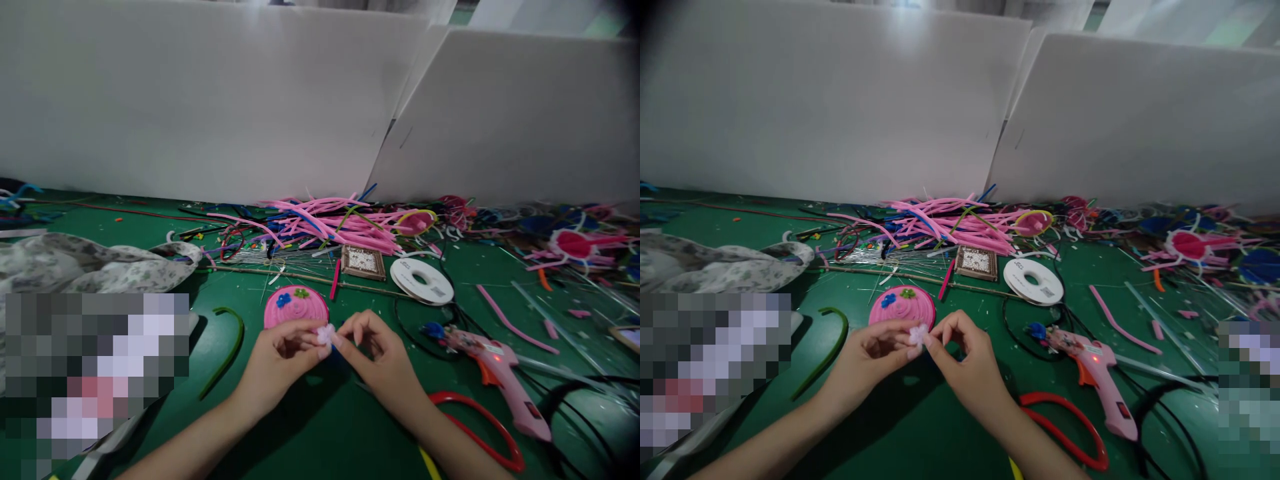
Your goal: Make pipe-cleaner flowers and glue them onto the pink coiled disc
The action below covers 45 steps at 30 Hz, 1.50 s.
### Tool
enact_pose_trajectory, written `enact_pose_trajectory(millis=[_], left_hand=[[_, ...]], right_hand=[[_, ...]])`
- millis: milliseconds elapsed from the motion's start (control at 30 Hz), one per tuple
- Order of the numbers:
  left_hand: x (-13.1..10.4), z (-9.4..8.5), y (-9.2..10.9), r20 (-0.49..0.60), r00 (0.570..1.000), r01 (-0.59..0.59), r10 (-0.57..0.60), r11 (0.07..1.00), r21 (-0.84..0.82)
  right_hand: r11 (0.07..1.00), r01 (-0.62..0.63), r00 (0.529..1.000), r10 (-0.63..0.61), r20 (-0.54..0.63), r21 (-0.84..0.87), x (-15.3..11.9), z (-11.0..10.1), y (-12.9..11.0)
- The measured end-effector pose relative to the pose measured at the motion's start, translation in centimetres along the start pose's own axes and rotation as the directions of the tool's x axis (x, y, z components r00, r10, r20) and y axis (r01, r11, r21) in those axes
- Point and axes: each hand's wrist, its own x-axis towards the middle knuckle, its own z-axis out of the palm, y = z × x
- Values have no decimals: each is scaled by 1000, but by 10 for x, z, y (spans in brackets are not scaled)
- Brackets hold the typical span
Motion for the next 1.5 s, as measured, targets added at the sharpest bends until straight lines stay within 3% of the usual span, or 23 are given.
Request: enact_pose_trajectory(millis=[300, 667, 833, 933, 1133, 1267, 1367, 1500], left_hand=[[-2, 3, 3, -38, 999, -31, 35, 995, 92], [-5, 2, 5, -30, 974, -191, 224, 888, 419], [-5, 2, 1, -13, 938, -302, 347, 832, 465], [-6, 2, 2, 2, 936, -311, 353, 823, 476], [-6, 3, 3, 25, 972, -223, 236, 871, 438], [-4, 4, 3, 58, 997, -59, 48, 976, 209], [-1, 3, 6, 67, 993, 94, -97, 994, 51], [1, 2, 9, 89, 970, 229, -225, 973, -38]], right_hand=[[999, -31, 999, 31, 24, 8, -1, 0, -1], [996, -81, 996, 80, 34, 29, -3, 1, 1], [992, -122, 990, 120, 72, 34, -3, 0, 1], [989, -143, 987, 139, 84, 48, -4, 1, 0], [980, -152, 988, 145, 62, 131, -4, 0, 2], [983, -94, 994, 102, -44, 157, -1, -2, 3], [991, -92, 996, 94, -9, 101, -1, -3, 1], [997, -74, 997, 74, 19, -15, -1, -3, -1]])
